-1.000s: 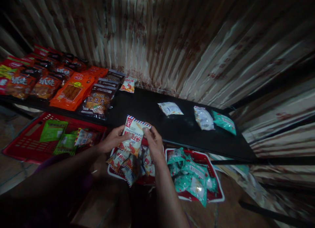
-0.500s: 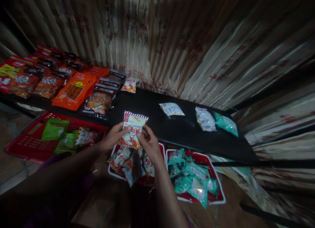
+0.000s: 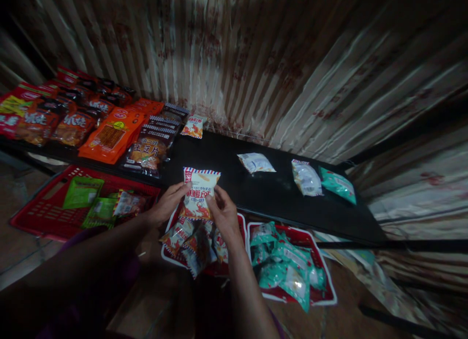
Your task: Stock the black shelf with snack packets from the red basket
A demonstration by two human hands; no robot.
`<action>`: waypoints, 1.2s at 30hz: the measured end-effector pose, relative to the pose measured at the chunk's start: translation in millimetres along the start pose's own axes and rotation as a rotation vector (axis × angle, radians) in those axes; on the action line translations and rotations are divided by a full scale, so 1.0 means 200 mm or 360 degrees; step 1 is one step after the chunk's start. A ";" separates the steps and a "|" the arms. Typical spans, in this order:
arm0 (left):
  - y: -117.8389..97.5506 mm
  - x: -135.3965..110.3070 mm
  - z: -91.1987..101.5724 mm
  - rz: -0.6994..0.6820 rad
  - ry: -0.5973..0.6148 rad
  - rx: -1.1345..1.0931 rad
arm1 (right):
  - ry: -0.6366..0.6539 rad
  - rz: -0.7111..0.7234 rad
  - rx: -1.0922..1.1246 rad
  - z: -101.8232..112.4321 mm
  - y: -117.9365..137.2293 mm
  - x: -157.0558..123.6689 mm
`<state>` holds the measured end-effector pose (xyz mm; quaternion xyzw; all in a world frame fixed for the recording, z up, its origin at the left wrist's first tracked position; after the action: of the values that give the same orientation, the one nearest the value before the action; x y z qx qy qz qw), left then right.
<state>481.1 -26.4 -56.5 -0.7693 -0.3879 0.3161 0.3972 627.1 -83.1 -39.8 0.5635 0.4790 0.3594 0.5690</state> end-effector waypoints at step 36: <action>0.00 -0.04 -0.05 0.0079 0.0200 0.0134 | -0.0333 0.0063 0.0075 0.05 -0.06 0.04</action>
<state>484.9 -35.9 -51.3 -0.7796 -0.3294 0.2929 0.4448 637.0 -79.2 -54.3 0.6205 0.4140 0.2984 0.5954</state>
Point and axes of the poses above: each hand's wrist, its own x-axis towards the middle knuckle, its own z-axis out of the back of the hand, y = z × x, the point moved 3 cm from there along x, towards the middle knuckle, and after that the axes turned 2 degrees about -x, right-handed, at the moved point
